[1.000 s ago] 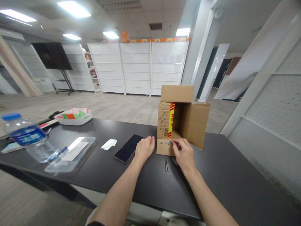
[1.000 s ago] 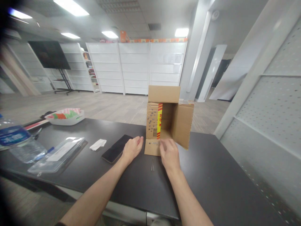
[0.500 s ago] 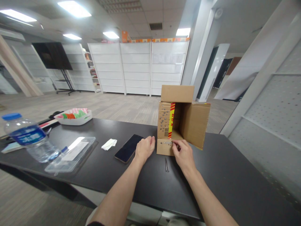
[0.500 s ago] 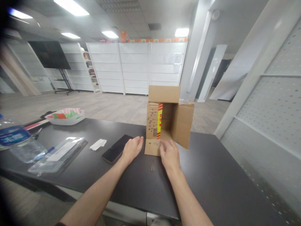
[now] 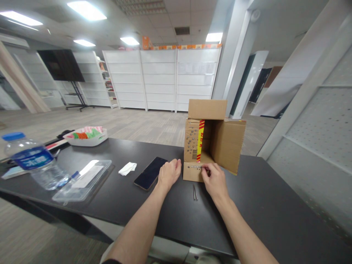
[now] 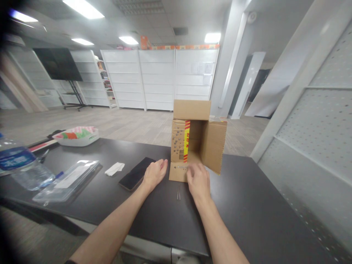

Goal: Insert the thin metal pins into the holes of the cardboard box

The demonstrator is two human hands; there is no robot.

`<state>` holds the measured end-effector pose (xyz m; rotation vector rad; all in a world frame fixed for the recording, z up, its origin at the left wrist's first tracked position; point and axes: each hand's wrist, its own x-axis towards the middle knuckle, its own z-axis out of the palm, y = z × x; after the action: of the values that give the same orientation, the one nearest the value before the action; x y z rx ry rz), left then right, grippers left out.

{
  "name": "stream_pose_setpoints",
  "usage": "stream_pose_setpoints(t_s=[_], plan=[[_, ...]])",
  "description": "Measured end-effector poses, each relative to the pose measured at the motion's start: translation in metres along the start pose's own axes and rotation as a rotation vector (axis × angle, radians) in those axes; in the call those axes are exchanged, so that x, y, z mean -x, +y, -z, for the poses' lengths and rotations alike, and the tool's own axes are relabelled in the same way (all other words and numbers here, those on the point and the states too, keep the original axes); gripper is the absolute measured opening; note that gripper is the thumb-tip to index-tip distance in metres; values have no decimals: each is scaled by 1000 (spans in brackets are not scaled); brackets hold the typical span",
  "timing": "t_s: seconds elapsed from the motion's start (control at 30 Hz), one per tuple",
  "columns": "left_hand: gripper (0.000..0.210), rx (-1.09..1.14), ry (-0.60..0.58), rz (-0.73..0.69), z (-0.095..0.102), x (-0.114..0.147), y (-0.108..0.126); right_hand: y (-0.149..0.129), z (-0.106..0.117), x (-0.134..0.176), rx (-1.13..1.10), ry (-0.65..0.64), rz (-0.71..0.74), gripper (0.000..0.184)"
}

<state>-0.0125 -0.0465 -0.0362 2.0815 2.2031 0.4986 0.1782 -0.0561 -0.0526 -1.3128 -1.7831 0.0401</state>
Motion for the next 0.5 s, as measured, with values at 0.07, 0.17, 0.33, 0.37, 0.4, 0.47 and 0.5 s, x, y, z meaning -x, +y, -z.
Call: stream_pose_setpoints(t_s=[0.07, 0.17, 0.33, 0.37, 0.4, 0.47, 0.5], plan=[[56, -1, 2, 2, -1, 0, 0, 0, 0, 0, 13, -9, -6, 15], [56, -5, 14, -2, -1, 0, -1, 1, 0, 1, 18, -9, -13, 16], [56, -9, 20, -13, -1, 0, 0, -5, 1, 2, -17, -33, 9, 13], [56, -6, 17, -8, -1, 0, 0, -8, 2, 2, -26, -50, 26, 13], [56, -3, 14, -1, 0, 0, 0, -11, 2, 3, -38, -75, 49, 13], [56, 6, 6, 13, 1, 1, 1, -17, 5, 5, -70, -136, 108, 16], [56, 11, 2, 19, 1, 1, 1, -21, 6, 6, -88, -175, 135, 19]])
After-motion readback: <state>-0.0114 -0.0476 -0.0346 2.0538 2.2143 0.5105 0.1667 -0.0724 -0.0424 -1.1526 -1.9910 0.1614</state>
